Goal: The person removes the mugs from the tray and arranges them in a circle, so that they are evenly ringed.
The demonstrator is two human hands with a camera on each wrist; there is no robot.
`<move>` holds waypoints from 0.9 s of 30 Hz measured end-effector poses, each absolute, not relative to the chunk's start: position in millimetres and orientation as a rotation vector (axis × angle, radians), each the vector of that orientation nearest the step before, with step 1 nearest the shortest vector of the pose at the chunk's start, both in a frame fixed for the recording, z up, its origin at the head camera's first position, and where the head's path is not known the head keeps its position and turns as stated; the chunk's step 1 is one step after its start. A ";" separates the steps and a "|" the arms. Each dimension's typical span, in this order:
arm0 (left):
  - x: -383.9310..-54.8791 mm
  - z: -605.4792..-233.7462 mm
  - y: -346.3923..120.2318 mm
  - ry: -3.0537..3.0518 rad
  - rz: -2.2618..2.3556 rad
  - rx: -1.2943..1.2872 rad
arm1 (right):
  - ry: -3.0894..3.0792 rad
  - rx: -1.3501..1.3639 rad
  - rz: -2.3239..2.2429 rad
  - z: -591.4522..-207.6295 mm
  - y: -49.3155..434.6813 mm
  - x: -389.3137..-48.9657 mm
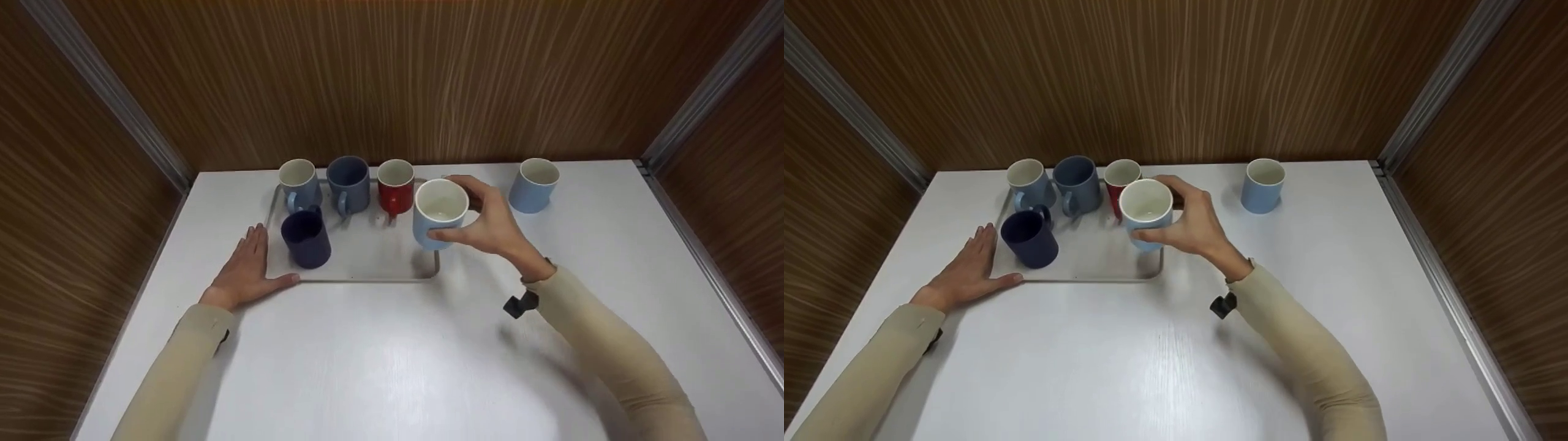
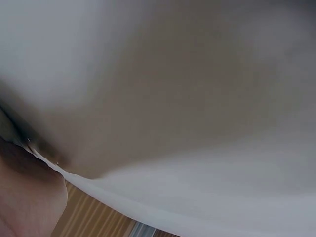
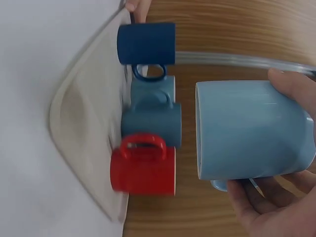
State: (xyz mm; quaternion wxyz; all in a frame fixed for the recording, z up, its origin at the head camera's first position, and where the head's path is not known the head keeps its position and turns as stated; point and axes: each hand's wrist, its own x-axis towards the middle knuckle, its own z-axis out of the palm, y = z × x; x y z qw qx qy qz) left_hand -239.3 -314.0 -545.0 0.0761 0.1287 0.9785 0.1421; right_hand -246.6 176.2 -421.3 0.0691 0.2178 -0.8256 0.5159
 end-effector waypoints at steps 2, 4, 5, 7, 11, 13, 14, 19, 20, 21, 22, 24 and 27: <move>-238.8 -542.7 -315.6 2.934 0.421 0.382 | -2.483 0.609 1.531 -417.7 192.7 -244.0; -238.7 -540.8 -316.9 2.935 0.415 0.373 | -2.472 0.564 1.510 -415.2 209.4 -241.6; -238.5 -539.6 -317.2 2.937 0.419 0.371 | -2.465 0.542 1.499 -414.5 217.9 -240.1; -238.0 -537.4 -316.9 2.936 0.426 0.370 | -2.448 0.494 1.477 -412.9 234.7 -237.1; -236.9 -535.0 -315.9 2.930 0.428 0.374 | -2.414 0.395 1.440 -410.4 268.2 -231.7; -236.6 -534.1 -315.8 2.925 0.427 0.379 | -2.406 0.335 1.418 -409.5 283.8 -230.4; -236.7 -533.8 -316.2 2.924 0.425 0.376 | -2.406 0.303 1.406 -409.0 291.1 -230.5; -236.8 -533.3 -318.2 2.924 0.427 0.373 | -2.447 0.118 1.353 -410.1 323.6 -234.5; -236.8 -533.5 -318.4 2.921 0.424 0.372 | -2.456 0.084 1.351 -411.0 329.5 -235.6; -236.8 -533.9 -318.5 2.919 0.423 0.374 | -2.465 0.050 1.344 -412.0 335.0 -236.5; -236.9 -534.4 -318.5 2.917 0.422 0.376 | -2.467 0.017 1.348 -413.2 340.2 -237.5; -237.0 -535.3 -318.2 2.912 0.422 0.377 | -2.472 -0.037 1.359 -415.7 350.0 -239.0; -237.3 -536.7 -317.4 2.908 0.425 0.375 | -2.467 -0.109 1.377 -420.5 363.1 -242.5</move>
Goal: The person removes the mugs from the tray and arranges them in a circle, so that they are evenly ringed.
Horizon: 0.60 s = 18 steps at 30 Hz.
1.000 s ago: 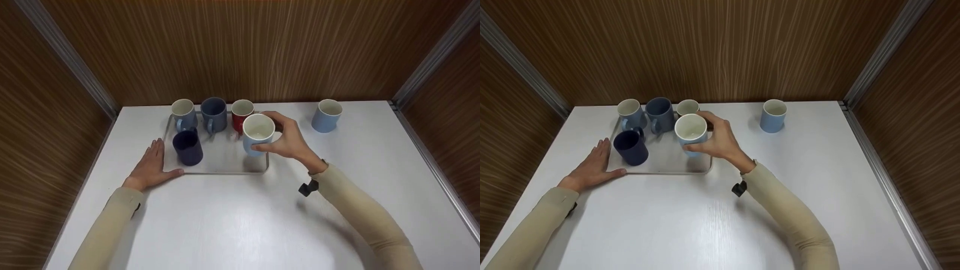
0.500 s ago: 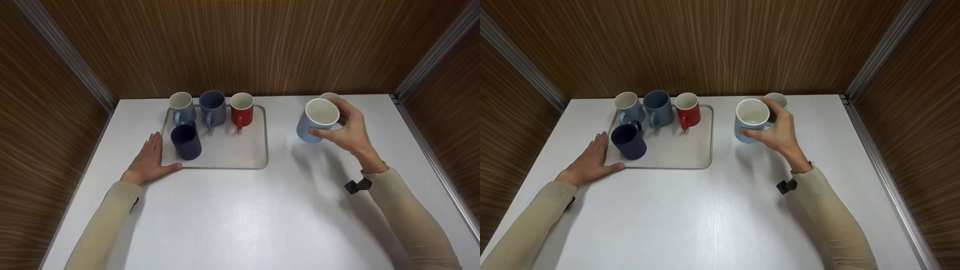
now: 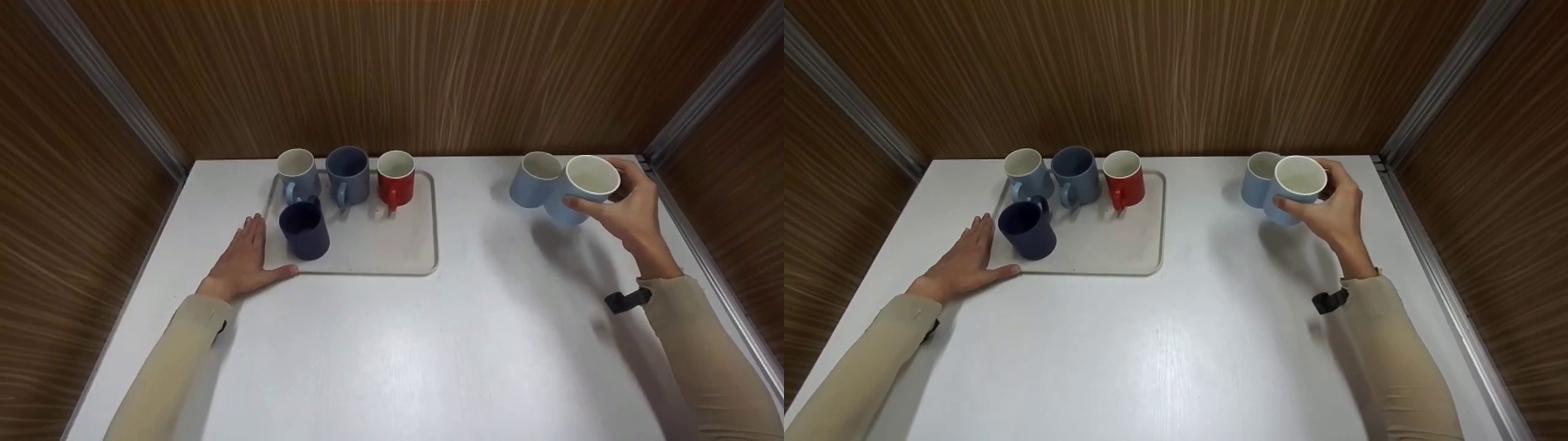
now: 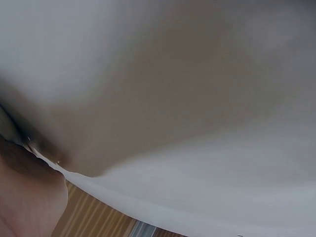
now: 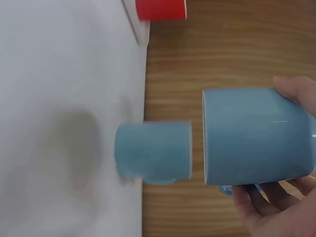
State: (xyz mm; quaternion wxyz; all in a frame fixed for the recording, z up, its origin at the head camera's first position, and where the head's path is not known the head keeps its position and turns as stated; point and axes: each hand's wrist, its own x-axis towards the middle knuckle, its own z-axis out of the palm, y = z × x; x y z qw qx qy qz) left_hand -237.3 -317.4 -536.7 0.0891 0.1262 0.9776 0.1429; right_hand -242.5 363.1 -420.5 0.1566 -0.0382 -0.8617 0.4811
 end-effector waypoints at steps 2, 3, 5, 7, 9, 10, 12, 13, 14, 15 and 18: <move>-237.4 -537.0 -317.0 2.907 0.427 0.375 | -2.480 -0.159 1.380 -424.5 371.3 -245.7; -237.7 -537.4 -316.9 2.908 0.426 0.373 | -2.487 -0.182 1.376 -426.4 375.0 -247.6; -238.2 -537.8 -316.6 2.911 0.424 0.373 | -2.498 -0.219 1.369 -429.9 381.2 -251.4; -238.7 -538.0 -316.0 2.915 0.422 0.369 | -2.510 -0.249 1.350 -433.8 386.4 -255.9; -239.1 -538.2 -315.9 2.922 0.422 0.369 | -2.524 -0.270 1.335 -437.8 389.8 -260.6; -239.1 -538.2 -315.7 2.922 0.425 0.372 | -2.533 -0.283 1.330 -440.3 391.1 -262.9; -239.1 -538.5 -316.0 2.918 0.416 0.363 | -2.572 -0.313 1.309 -445.5 392.9 -267.3; -239.1 -538.4 -316.1 2.916 0.414 0.361 | -2.594 -0.328 1.303 -448.2 393.5 -269.4; -238.9 -538.3 -316.4 2.912 0.410 0.360 | -2.617 -0.341 1.296 -451.0 394.5 -271.4; -239.0 -538.2 -316.6 2.908 0.405 0.354 | -2.631 -0.351 1.296 -453.7 395.1 -273.2; -239.7 -537.6 -317.1 2.906 0.400 0.356 | -2.664 -0.375 1.287 -461.3 397.3 -277.4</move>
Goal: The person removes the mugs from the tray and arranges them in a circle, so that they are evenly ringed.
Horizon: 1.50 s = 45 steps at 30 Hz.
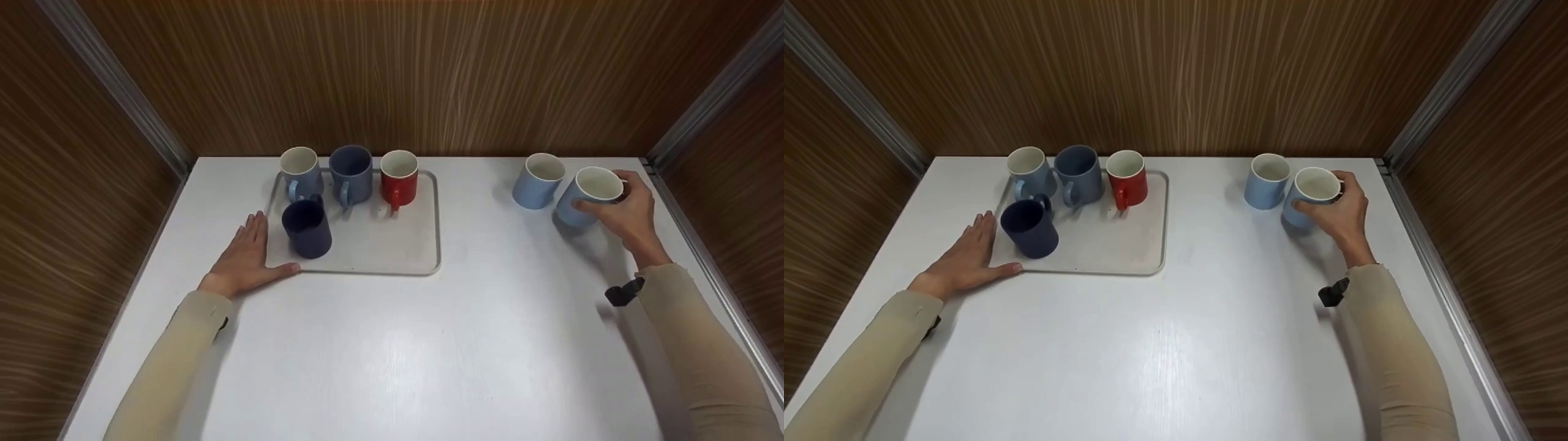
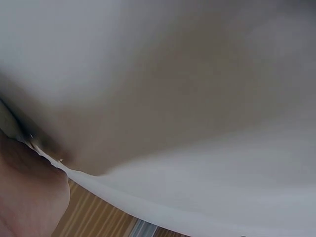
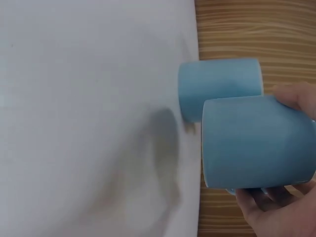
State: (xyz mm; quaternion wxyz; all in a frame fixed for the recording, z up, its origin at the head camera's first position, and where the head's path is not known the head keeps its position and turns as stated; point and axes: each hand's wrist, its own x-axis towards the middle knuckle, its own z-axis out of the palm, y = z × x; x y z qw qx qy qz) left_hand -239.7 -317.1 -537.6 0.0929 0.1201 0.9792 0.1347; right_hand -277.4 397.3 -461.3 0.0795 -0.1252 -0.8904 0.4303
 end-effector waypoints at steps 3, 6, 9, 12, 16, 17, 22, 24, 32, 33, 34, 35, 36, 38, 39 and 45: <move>-240.7 -536.7 -316.7 2.913 0.408 0.368 | -2.656 -0.377 1.302 -468.2 399.8 -279.9; -241.0 -536.5 -315.9 2.916 0.408 0.373 | -2.661 -0.373 1.315 -473.8 401.5 -281.6; -241.0 -536.9 -315.5 2.915 0.405 0.376 | -2.676 -0.379 1.334 -478.2 402.6 -282.9; -241.0 -537.7 -315.6 2.911 0.399 0.375 | -2.694 -0.402 1.343 -480.7 403.0 -283.8; -240.8 -539.0 -316.8 2.909 0.401 0.375 | -2.712 -0.425 1.348 -481.5 401.9 -285.2; -240.7 -538.9 -316.9 2.908 0.403 0.374 | -2.715 -0.428 1.345 -481.6 401.5 -285.7; -240.4 -537.6 -317.5 2.902 0.411 0.364 | -2.696 -0.406 1.351 -484.1 398.5 -289.1; -240.6 -537.9 -318.1 2.897 0.412 0.358 | -2.695 -0.406 1.352 -484.7 397.5 -289.9; -239.6 -539.6 -318.2 2.899 0.422 0.360 | -2.717 -0.414 1.358 -482.1 393.8 -292.4; -239.4 -539.5 -317.9 2.901 0.423 0.360 | -2.715 -0.409 1.360 -481.7 393.6 -293.0; -239.3 -539.1 -317.7 2.902 0.430 0.363 | -2.717 -0.406 1.358 -481.0 393.3 -293.4; -238.9 -538.6 -317.5 2.904 0.431 0.363 | -2.722 -0.408 1.355 -480.4 393.0 -294.0; -238.7 -538.2 -317.5 2.906 0.433 0.363 | -2.727 -0.411 1.352 -479.8 392.5 -294.6; -237.7 -536.7 -316.9 2.908 0.441 0.363 | -2.730 -0.412 1.357 -479.2 392.5 -295.6; -237.3 -536.1 -316.7 2.909 0.444 0.363 | -2.729 -0.417 1.360 -479.1 392.3 -296.3; -235.8 -534.0 -316.5 2.922 0.437 0.366 | -2.746 -0.419 1.375 -477.7 391.9 -296.1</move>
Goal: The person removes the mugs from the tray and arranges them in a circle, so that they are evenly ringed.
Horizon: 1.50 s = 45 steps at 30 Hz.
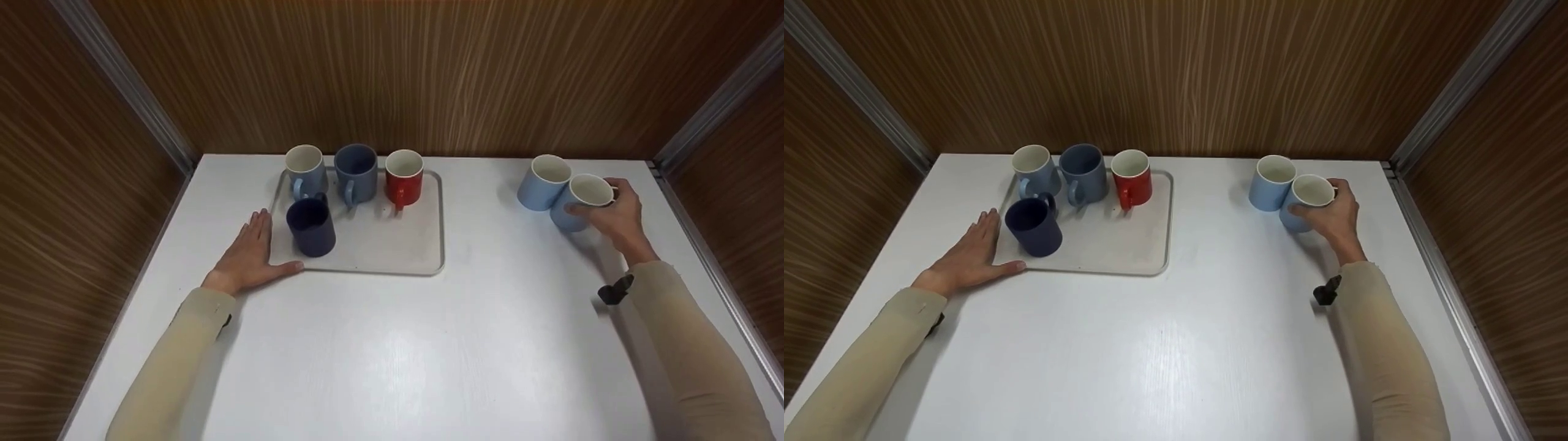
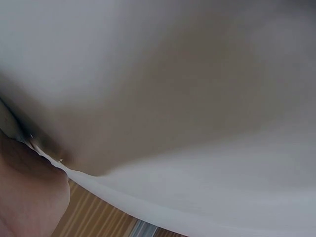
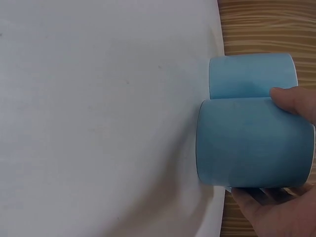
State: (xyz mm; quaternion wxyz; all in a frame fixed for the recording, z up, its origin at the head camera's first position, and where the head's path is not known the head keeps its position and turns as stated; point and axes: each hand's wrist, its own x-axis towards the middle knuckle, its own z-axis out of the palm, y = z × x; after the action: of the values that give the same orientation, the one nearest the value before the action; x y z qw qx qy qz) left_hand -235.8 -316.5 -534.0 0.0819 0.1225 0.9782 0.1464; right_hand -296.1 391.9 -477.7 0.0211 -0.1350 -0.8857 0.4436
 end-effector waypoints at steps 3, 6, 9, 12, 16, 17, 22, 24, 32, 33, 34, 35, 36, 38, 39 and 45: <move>-236.7 -533.1 -316.3 2.919 0.440 0.371 | -2.802 -0.392 1.333 -472.7 391.8 -294.3; -238.3 -534.2 -317.0 2.911 0.431 0.364 | -2.830 -0.363 1.226 -461.9 385.3 -293.3; -240.0 -536.4 -317.8 2.910 0.416 0.364 | -2.804 -0.322 1.120 -448.6 369.0 -293.6; -241.7 -538.5 -317.0 2.915 0.418 0.379 | -2.773 -0.239 1.073 -437.1 343.7 -293.8; -242.5 -539.7 -314.8 2.910 0.431 0.387 | -2.759 -0.082 1.093 -427.2 298.6 -294.3; -242.4 -539.8 -314.4 2.911 0.428 0.383 | -2.744 -0.033 1.113 -425.8 285.7 -295.4; -241.9 -538.4 -312.5 2.915 0.420 0.379 | -2.702 0.163 1.220 -418.6 217.8 -302.4; -241.7 -537.5 -311.0 2.913 0.419 0.383 | -2.702 0.228 1.245 -414.4 192.0 -302.7; -243.4 -535.9 -308.5 2.909 0.396 0.377 | -2.680 0.571 1.349 -408.7 109.1 -295.9; -243.6 -535.8 -308.6 2.906 0.396 0.377 | -2.675 0.612 1.351 -410.3 100.3 -294.4; -243.7 -535.7 -308.8 2.904 0.401 0.376 | -2.660 0.661 1.349 -412.3 91.8 -292.9; -243.9 -535.7 -309.3 2.903 0.405 0.372 | -2.640 0.718 1.351 -414.5 83.5 -291.9; -244.1 -535.9 -310.2 2.902 0.409 0.368 | -2.623 0.764 1.358 -417.0 75.8 -290.5; -243.9 -535.8 -311.6 2.907 0.417 0.364 | -2.613 0.822 1.343 -421.9 61.0 -286.5; -243.7 -535.9 -312.7 2.908 0.421 0.362 | -2.605 0.850 1.334 -425.0 53.8 -284.8; -239.4 -536.2 -316.7 2.901 0.416 0.350 | -2.678 0.914 1.306 -442.1 16.7 -275.7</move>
State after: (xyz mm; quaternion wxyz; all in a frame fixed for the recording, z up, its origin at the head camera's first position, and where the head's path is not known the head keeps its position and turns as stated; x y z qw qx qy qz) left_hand -239.4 -316.7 -536.2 0.0949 0.1180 0.9784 0.1403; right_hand -275.7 16.7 -442.1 0.0125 0.2932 -0.8592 0.4192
